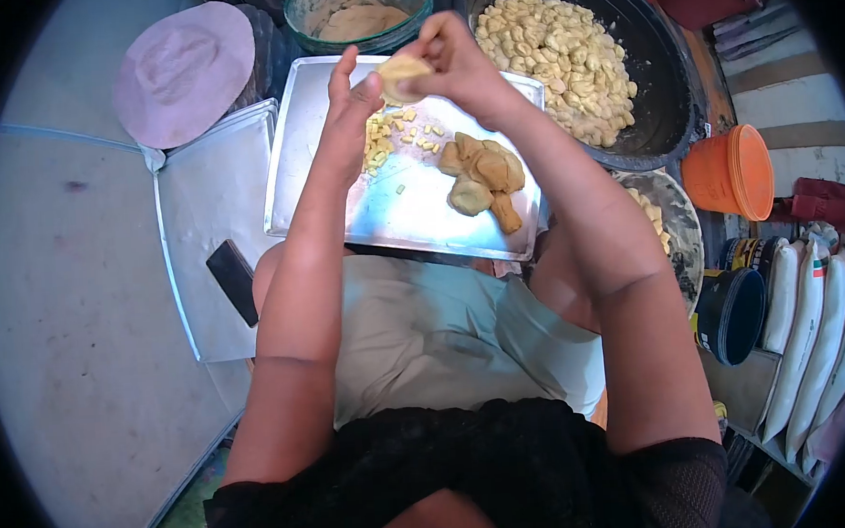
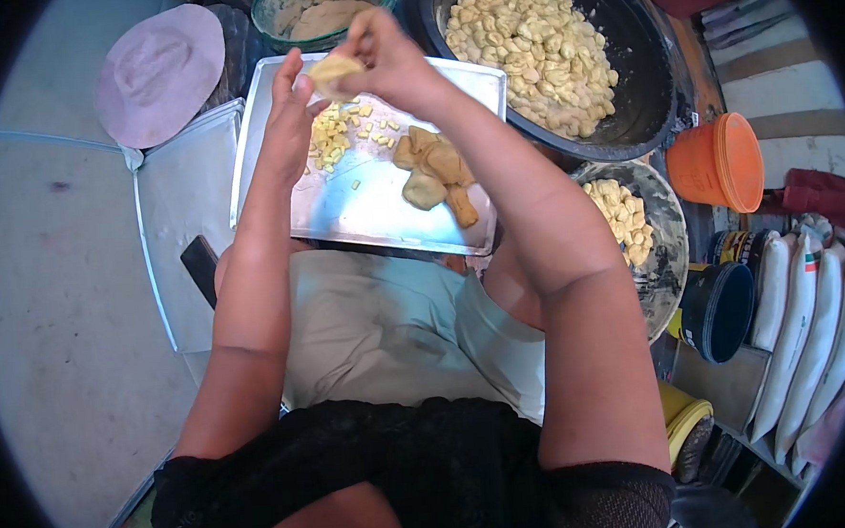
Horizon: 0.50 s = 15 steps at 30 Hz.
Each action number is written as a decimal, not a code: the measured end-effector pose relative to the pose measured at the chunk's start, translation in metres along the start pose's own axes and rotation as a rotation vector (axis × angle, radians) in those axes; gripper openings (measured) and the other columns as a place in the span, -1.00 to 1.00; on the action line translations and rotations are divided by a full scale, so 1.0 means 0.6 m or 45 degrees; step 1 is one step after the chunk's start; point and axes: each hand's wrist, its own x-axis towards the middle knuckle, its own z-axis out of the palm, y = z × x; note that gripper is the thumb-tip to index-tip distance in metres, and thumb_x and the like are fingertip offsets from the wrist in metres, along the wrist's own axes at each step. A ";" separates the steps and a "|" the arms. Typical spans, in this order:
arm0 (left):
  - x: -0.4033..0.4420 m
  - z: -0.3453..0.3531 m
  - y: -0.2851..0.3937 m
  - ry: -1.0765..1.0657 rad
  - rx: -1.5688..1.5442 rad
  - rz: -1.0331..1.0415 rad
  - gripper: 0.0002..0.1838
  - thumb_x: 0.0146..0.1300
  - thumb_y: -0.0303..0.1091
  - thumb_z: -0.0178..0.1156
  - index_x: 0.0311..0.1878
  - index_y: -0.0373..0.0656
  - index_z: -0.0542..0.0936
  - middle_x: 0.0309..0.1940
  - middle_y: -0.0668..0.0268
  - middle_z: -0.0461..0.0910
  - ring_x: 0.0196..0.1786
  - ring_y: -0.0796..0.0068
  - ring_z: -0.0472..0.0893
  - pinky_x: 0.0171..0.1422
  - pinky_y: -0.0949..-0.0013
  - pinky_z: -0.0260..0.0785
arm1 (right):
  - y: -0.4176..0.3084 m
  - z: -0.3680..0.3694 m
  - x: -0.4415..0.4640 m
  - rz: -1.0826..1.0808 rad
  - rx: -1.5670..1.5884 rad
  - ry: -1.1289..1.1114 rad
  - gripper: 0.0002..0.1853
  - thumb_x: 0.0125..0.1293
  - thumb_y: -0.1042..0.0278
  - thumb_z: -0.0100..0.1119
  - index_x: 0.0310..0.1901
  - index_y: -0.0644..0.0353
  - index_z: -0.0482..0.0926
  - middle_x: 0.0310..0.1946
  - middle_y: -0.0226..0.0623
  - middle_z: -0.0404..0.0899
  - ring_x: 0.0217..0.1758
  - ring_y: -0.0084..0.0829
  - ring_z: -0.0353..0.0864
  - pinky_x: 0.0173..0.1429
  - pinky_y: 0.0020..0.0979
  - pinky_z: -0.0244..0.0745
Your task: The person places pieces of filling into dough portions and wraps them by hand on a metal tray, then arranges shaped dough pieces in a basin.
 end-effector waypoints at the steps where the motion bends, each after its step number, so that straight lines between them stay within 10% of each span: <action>1: 0.003 -0.001 -0.006 0.050 0.164 -0.072 -0.29 0.32 0.07 0.10 0.43 -0.02 0.15 0.32 0.14 0.18 0.26 0.26 0.34 0.30 0.26 0.22 | -0.015 -0.012 0.000 0.006 0.058 0.128 -0.72 0.29 0.21 0.23 -0.09 0.19 0.49 -0.08 -0.28 0.54 -0.11 -0.41 0.59 -0.12 -0.44 0.52; 6: 0.008 -0.020 -0.005 0.164 0.416 -0.142 -0.43 0.26 0.09 0.16 0.23 -0.04 0.45 0.10 0.14 0.45 0.10 0.31 0.43 0.23 0.32 0.24 | -0.017 -0.210 -0.001 -0.194 -0.535 1.018 -0.72 0.33 0.11 0.14 -0.09 0.12 0.55 -0.29 -0.29 0.60 -0.32 -0.36 0.61 -0.22 -0.40 0.54; 9: 0.011 -0.020 0.009 0.226 0.416 -0.117 -0.50 0.28 0.07 0.15 0.16 -0.04 0.51 0.09 0.19 0.46 0.10 0.34 0.43 0.22 0.35 0.24 | 0.010 -0.250 -0.033 -0.251 -1.956 1.200 -0.66 0.16 0.08 0.32 -0.13 0.10 0.58 0.02 -0.12 0.49 -0.05 -0.03 0.59 0.05 -0.08 0.48; 15: 0.018 -0.030 0.006 0.256 0.271 -0.139 -0.53 0.31 0.02 0.12 0.10 -0.15 0.53 0.06 0.22 0.50 0.09 0.42 0.46 0.15 0.37 0.30 | 0.098 -0.178 -0.060 0.830 -1.622 -0.017 -0.60 0.06 0.02 0.34 -0.13 0.08 0.58 -0.11 -0.11 0.53 -0.07 -0.14 0.60 0.03 -0.22 0.48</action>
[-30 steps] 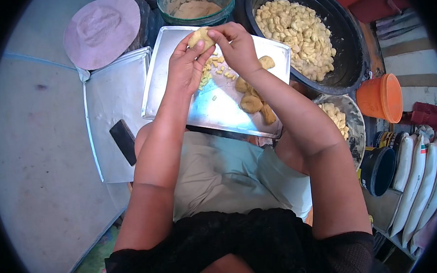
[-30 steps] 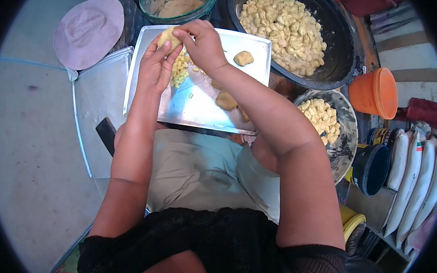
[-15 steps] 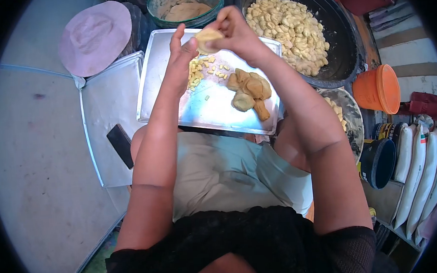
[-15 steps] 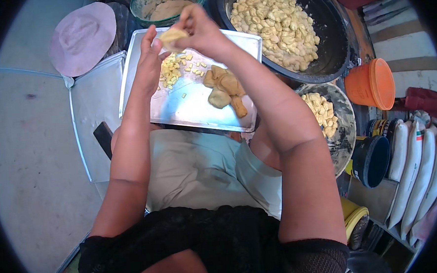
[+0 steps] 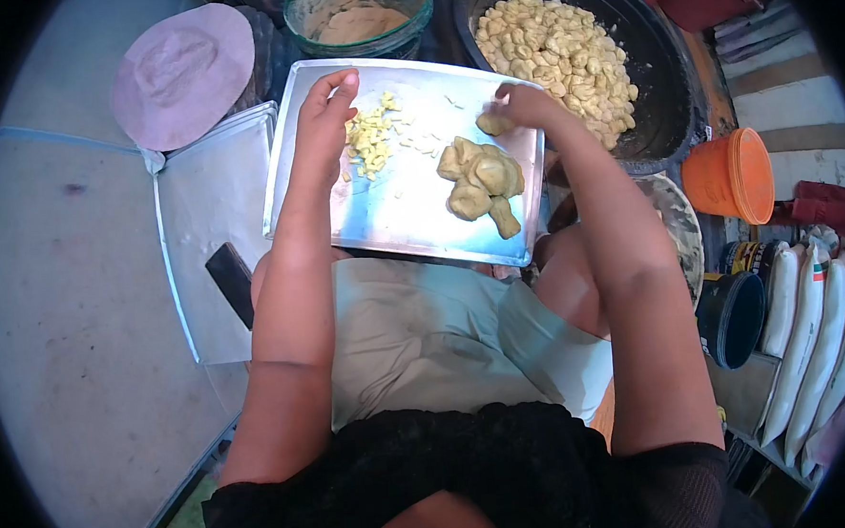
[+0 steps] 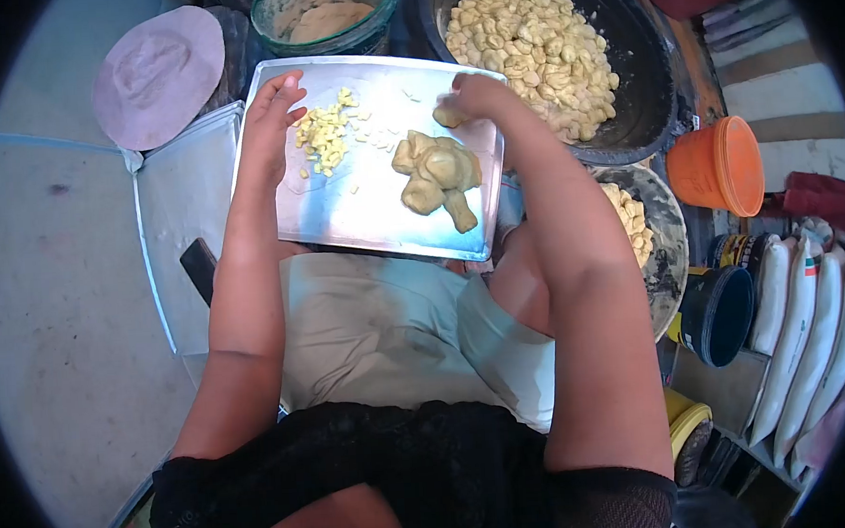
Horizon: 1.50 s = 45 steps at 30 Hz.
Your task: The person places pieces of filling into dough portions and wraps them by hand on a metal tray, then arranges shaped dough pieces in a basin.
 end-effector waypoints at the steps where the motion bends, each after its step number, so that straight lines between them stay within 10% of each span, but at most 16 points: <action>1: 0.001 -0.004 -0.002 -0.046 -0.031 -0.005 -0.54 0.32 0.01 0.11 0.08 -0.16 0.53 0.06 0.22 0.50 0.08 0.42 0.47 0.14 0.37 0.31 | -0.019 0.025 -0.019 -0.008 -0.174 0.098 -0.60 0.02 0.04 0.37 -0.21 0.13 0.57 -0.26 -0.14 0.59 -0.14 -0.20 0.61 -0.03 -0.24 0.50; 5: 0.006 -0.010 -0.007 -0.167 -0.009 -0.100 -0.58 0.36 -0.02 0.07 0.06 -0.17 0.53 0.00 0.24 0.53 0.04 0.42 0.50 0.07 0.35 0.38 | -0.043 0.026 0.025 -0.287 0.534 -0.218 -0.58 -0.04 0.13 0.48 -0.34 0.13 0.43 -0.44 -0.43 0.48 -0.37 -0.51 0.48 -0.33 -0.46 0.42; 10: -0.010 0.023 -0.015 -0.369 -0.429 -0.329 -0.61 0.37 -0.15 0.10 0.11 -0.22 0.43 -0.17 0.22 0.53 -0.16 0.38 0.57 -0.14 0.38 0.51 | -0.186 -0.002 -0.027 -0.329 1.743 -0.357 -0.77 0.32 0.17 0.19 -0.20 0.15 0.47 -0.33 -0.43 0.53 -0.30 -0.63 0.53 -0.20 -0.51 0.53; 15: 0.007 -0.002 -0.018 -0.153 -0.482 -0.216 -0.70 0.33 -0.39 0.07 0.10 -0.27 0.43 -0.11 0.11 0.52 -0.15 0.30 0.59 -0.05 0.34 0.52 | -0.173 0.072 -0.009 -0.490 0.287 0.148 -0.74 0.19 0.42 0.16 -0.06 0.12 0.60 -0.18 -0.26 0.55 -0.09 -0.23 0.58 0.03 -0.30 0.49; 23: 0.010 -0.026 -0.010 -0.128 -0.680 -0.148 -0.66 0.25 -0.55 0.00 0.11 -0.33 0.41 -0.08 0.03 0.52 -0.06 0.19 0.59 0.11 0.26 0.52 | -0.176 0.108 -0.006 -0.482 0.039 0.245 -0.81 0.16 0.33 0.20 -0.17 0.07 0.56 -0.20 -0.23 0.56 -0.04 -0.19 0.58 0.03 -0.22 0.48; 32: 0.011 -0.028 -0.012 -0.129 -0.764 -0.172 -0.66 0.28 -0.54 0.01 0.12 -0.34 0.40 -0.05 0.01 0.51 -0.02 0.16 0.59 0.12 0.25 0.52 | -0.186 0.080 -0.013 -0.348 0.420 0.194 -0.78 0.22 0.24 0.23 -0.18 0.16 0.55 -0.48 -0.23 0.60 -0.40 -0.32 0.60 -0.23 -0.30 0.48; 45: 0.001 0.008 -0.009 -0.162 -0.780 -0.112 -0.63 0.32 -0.49 0.11 0.18 -0.34 0.41 0.03 0.09 0.51 0.05 0.26 0.58 0.15 0.28 0.53 | -0.241 -0.001 -0.048 -0.676 1.480 0.321 -0.77 0.23 0.35 0.27 -0.15 0.30 0.62 -0.34 -0.29 0.59 -0.31 -0.55 0.55 -0.19 -0.53 0.46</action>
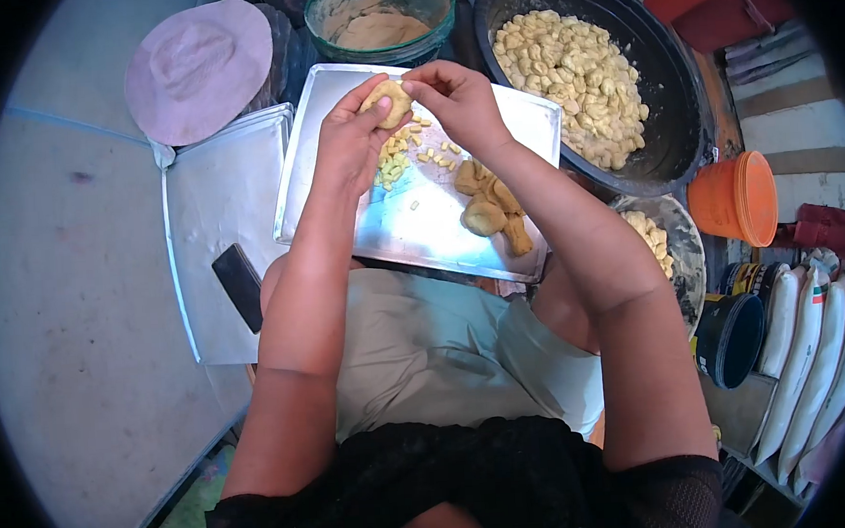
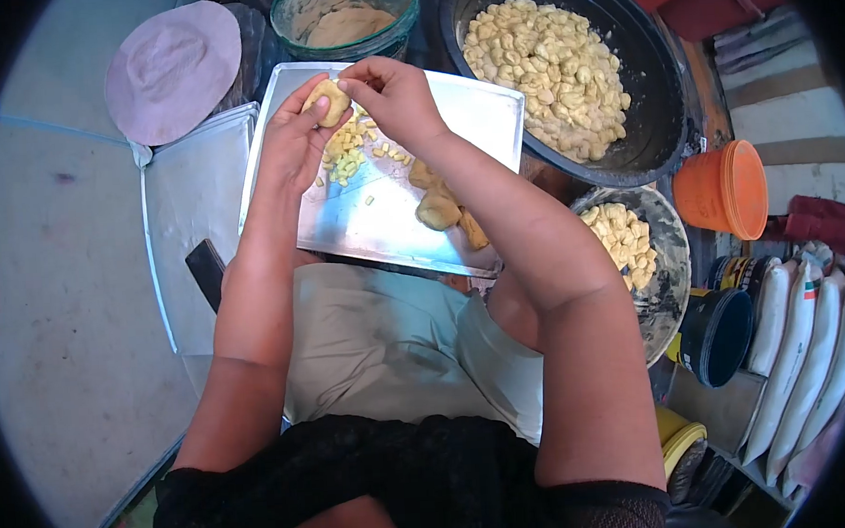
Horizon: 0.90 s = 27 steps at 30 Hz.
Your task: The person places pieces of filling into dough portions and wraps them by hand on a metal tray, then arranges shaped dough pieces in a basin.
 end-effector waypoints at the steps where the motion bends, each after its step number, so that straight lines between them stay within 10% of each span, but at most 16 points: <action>1: -0.001 0.000 -0.001 0.003 -0.016 0.014 -0.62 0.33 -0.47 0.11 0.19 -0.34 0.40 0.03 0.08 0.51 0.05 0.26 0.58 0.16 0.29 0.51 | 0.000 0.003 -0.002 -0.045 -0.084 -0.015 -0.76 0.23 0.34 0.26 -0.13 0.29 0.62 -0.34 -0.30 0.59 -0.30 -0.52 0.56 -0.18 -0.51 0.47; 11: -0.017 0.013 -0.006 -0.171 0.046 0.099 -0.28 0.33 -0.25 0.16 0.43 -0.24 0.06 0.36 -0.05 0.14 0.33 0.16 0.32 0.37 0.24 0.25 | -0.020 -0.029 -0.004 -0.008 -0.212 -0.634 -0.64 0.19 0.09 0.30 -0.07 0.14 0.64 0.43 -0.02 0.05 0.39 -0.11 0.22 0.35 -0.27 0.22; 16: -0.022 0.041 -0.020 0.105 0.334 0.370 -0.04 0.28 0.07 0.15 0.51 0.03 -0.24 0.47 -0.01 -0.23 0.47 0.01 0.02 0.44 0.17 0.04 | -0.023 -0.032 -0.015 -0.117 -0.288 -0.651 -0.73 0.19 0.16 0.31 -0.26 0.18 0.54 0.02 -0.26 0.45 0.11 -0.28 0.44 0.18 -0.27 0.36; 20: -0.014 0.016 -0.018 0.096 0.954 0.275 -0.25 0.30 0.13 0.09 0.43 -0.05 0.16 0.46 -0.02 -0.24 0.45 0.04 0.06 0.45 0.17 0.01 | -0.068 -0.130 0.030 0.109 -0.576 0.126 -0.61 0.05 0.12 0.42 -0.13 0.04 0.53 -0.02 -0.26 0.48 0.08 -0.24 0.48 0.13 -0.18 0.38; 22: -0.014 0.017 -0.021 0.144 0.964 0.286 -0.36 0.29 0.12 0.10 0.30 -0.09 0.35 0.45 0.03 -0.16 0.42 0.08 0.12 0.43 0.19 0.04 | -0.058 -0.195 0.041 -0.292 -1.313 0.467 -0.67 0.06 0.11 0.40 -0.23 0.10 0.55 -0.19 -0.23 0.54 -0.14 -0.25 0.57 -0.04 -0.26 0.49; 25: 0.002 0.002 -0.033 0.127 1.028 0.345 -0.45 0.28 0.02 0.16 0.22 -0.11 0.44 0.39 0.09 0.04 0.34 0.17 0.23 0.37 0.23 0.14 | -0.056 -0.196 0.002 -0.087 -2.110 0.310 -0.54 -0.01 0.14 0.45 -0.07 0.03 0.51 -0.09 -0.26 0.53 0.02 -0.20 0.53 0.06 -0.19 0.43; 27: 0.007 -0.005 -0.033 0.000 1.113 0.273 -0.54 0.29 -0.09 0.19 0.18 -0.11 0.49 0.33 0.16 0.18 0.27 0.26 0.32 0.30 0.31 0.21 | -0.039 -0.191 -0.022 0.503 -1.274 -0.607 -0.38 -0.12 0.31 0.50 0.05 0.02 0.46 0.02 -0.19 0.45 0.17 -0.17 0.41 0.22 -0.26 0.34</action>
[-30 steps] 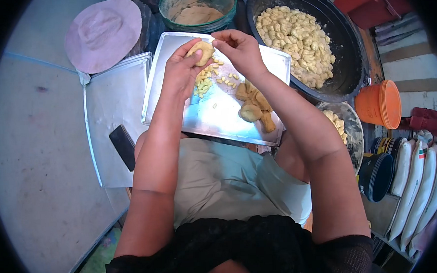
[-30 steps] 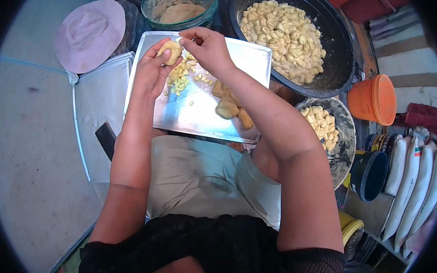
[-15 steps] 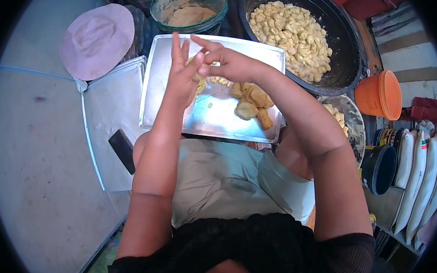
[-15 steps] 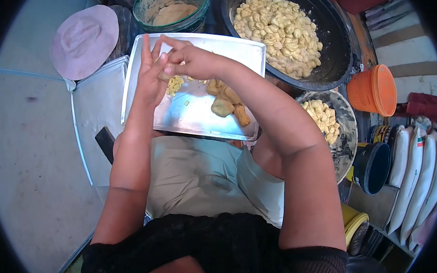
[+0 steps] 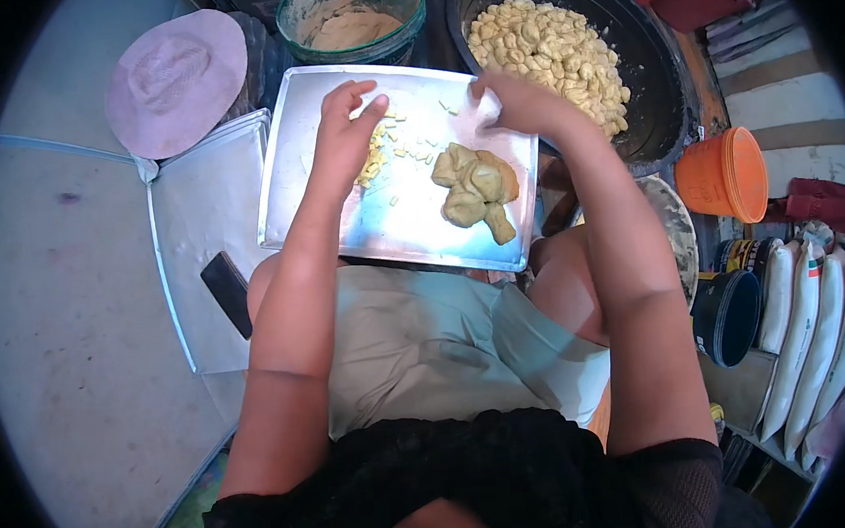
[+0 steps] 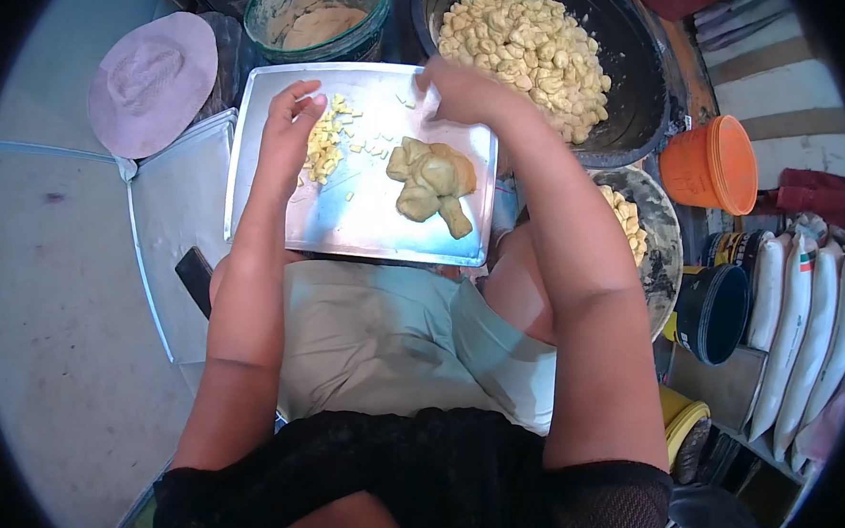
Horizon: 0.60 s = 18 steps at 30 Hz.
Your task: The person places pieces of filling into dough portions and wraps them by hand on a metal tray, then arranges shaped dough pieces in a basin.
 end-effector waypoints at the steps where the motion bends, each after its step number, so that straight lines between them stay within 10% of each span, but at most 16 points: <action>1: -0.001 0.002 0.003 0.009 0.048 0.011 -0.57 0.28 -0.13 0.20 0.15 -0.12 0.50 0.29 0.17 0.23 0.25 0.29 0.34 0.28 0.32 0.23 | -0.002 0.033 -0.007 -0.255 0.085 -0.384 -0.33 -0.17 0.33 0.51 0.08 0.02 0.46 0.09 -0.21 0.40 0.25 -0.16 0.34 0.28 -0.30 0.28; 2: -0.005 0.005 0.008 0.017 0.098 0.020 -0.59 0.27 -0.18 0.22 0.13 -0.13 0.52 0.25 0.18 0.29 0.22 0.31 0.36 0.26 0.34 0.25 | -0.060 0.041 -0.030 -0.418 -0.230 -0.713 -0.22 -0.23 0.32 0.54 0.15 -0.02 0.43 0.14 -0.26 0.36 0.34 -0.20 0.24 0.35 -0.22 0.19; 7: -0.004 -0.011 0.015 0.026 0.045 0.000 -0.59 0.26 -0.22 0.22 0.12 -0.19 0.51 0.06 0.23 0.46 0.10 0.39 0.45 0.19 0.38 0.29 | -0.095 0.147 -0.039 -0.601 -0.755 -0.517 -0.36 -0.18 0.21 0.48 0.08 -0.11 0.57 0.17 -0.44 0.35 0.39 -0.33 0.10 0.37 0.00 0.04; 12: -0.012 -0.017 0.023 -0.312 -0.309 -0.315 -0.53 0.32 -0.11 0.16 0.16 -0.24 0.46 -0.08 0.28 0.54 -0.02 0.45 0.50 0.09 0.40 0.35 | -0.040 0.091 0.009 -0.396 0.564 -0.398 -0.70 0.09 0.25 0.39 -0.17 0.17 0.60 -0.30 -0.34 0.64 -0.17 -0.56 0.58 -0.08 -0.44 0.48; 18: -0.014 0.010 0.027 -0.337 -0.648 -0.335 -0.64 0.37 -0.28 0.09 0.14 -0.25 0.39 -0.03 0.18 0.50 -0.02 0.34 0.56 0.03 0.33 0.51 | -0.086 0.106 0.046 -0.479 1.468 0.196 -0.40 0.11 0.38 0.39 0.15 0.24 0.33 -0.27 -0.34 0.51 -0.28 -0.57 0.55 -0.22 -0.50 0.50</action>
